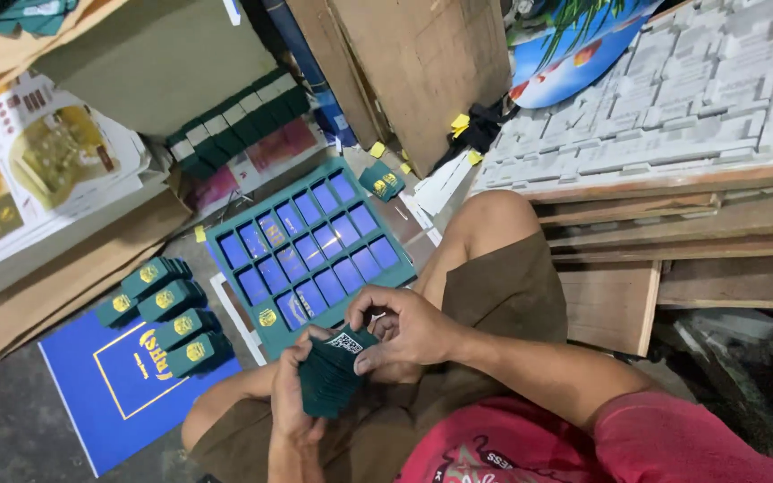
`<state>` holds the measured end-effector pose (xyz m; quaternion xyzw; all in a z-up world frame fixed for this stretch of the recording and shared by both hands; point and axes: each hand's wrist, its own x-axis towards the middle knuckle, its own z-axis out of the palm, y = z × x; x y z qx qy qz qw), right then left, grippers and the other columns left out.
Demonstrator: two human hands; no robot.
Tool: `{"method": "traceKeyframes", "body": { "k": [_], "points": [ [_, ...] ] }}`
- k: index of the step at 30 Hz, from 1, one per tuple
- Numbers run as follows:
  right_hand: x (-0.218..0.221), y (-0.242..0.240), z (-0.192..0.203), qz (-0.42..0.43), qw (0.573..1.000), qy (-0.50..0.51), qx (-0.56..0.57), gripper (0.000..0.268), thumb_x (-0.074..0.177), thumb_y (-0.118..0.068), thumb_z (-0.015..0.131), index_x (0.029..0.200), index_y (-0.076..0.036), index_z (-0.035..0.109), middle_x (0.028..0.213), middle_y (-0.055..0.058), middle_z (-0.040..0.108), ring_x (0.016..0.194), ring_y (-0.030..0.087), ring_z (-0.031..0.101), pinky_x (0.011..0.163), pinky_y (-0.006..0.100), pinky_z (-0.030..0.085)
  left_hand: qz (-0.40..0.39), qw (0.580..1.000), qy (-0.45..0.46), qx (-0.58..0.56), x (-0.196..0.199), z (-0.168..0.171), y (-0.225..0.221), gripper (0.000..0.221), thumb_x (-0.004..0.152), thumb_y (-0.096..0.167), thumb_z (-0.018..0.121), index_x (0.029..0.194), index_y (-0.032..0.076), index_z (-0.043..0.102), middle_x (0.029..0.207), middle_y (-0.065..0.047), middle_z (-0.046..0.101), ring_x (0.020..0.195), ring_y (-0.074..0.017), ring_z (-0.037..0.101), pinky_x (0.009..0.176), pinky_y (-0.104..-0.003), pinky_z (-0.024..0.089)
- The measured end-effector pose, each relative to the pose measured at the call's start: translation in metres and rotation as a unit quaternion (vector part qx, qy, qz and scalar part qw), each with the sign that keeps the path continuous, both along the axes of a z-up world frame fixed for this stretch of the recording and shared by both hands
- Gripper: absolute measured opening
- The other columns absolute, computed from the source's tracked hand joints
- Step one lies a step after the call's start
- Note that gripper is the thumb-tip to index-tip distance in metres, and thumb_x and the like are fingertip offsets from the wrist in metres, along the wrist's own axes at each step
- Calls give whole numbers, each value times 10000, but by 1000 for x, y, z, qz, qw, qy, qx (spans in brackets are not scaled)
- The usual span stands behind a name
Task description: The person sorts and counts green adhesive labels while sitting on the floor, placing them into the slots of a green plastic tray and stacking them on the floor.
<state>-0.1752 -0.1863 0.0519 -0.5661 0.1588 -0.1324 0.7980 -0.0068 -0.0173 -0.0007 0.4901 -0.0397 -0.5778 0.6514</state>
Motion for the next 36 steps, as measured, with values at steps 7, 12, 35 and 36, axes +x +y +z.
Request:
{"method": "traceKeyframes", "body": {
  "k": [7,12,35,36],
  "points": [
    [-1,-7,-8,10,1000,-7,14,398,773,-18,904,1068,-78,643,1051,8,668,808,60,593,745,186,514,27,998,53,-8,0,12,-3,253,985,185,424,1002,3,600,1013,-113,590,851,-190,500,769,-326,403],
    [-4,-6,-60,-23,998,-13,-60,429,789,-301,938,1063,-69,704,1051,65,717,977,127,672,870,285,578,77,961,174,198,13,-104,20,495,972,358,699,1390,95,682,1452,-214,645,1291,-335,641,1149,-423,447],
    [6,9,-50,-31,962,-124,243,293,879,-13,784,1047,-1,545,967,152,632,687,210,700,538,304,632,-53,966,185,-173,-7,31,-9,182,942,188,419,855,49,498,710,-25,386,552,-116,438,507,-183,391],
    [6,9,-49,-34,962,-122,243,289,884,-19,780,1051,-2,545,979,157,637,704,209,705,545,301,635,-56,965,185,-178,-7,23,-10,178,933,203,430,881,43,489,700,-18,369,539,-119,444,495,-193,396]
  ]
}}
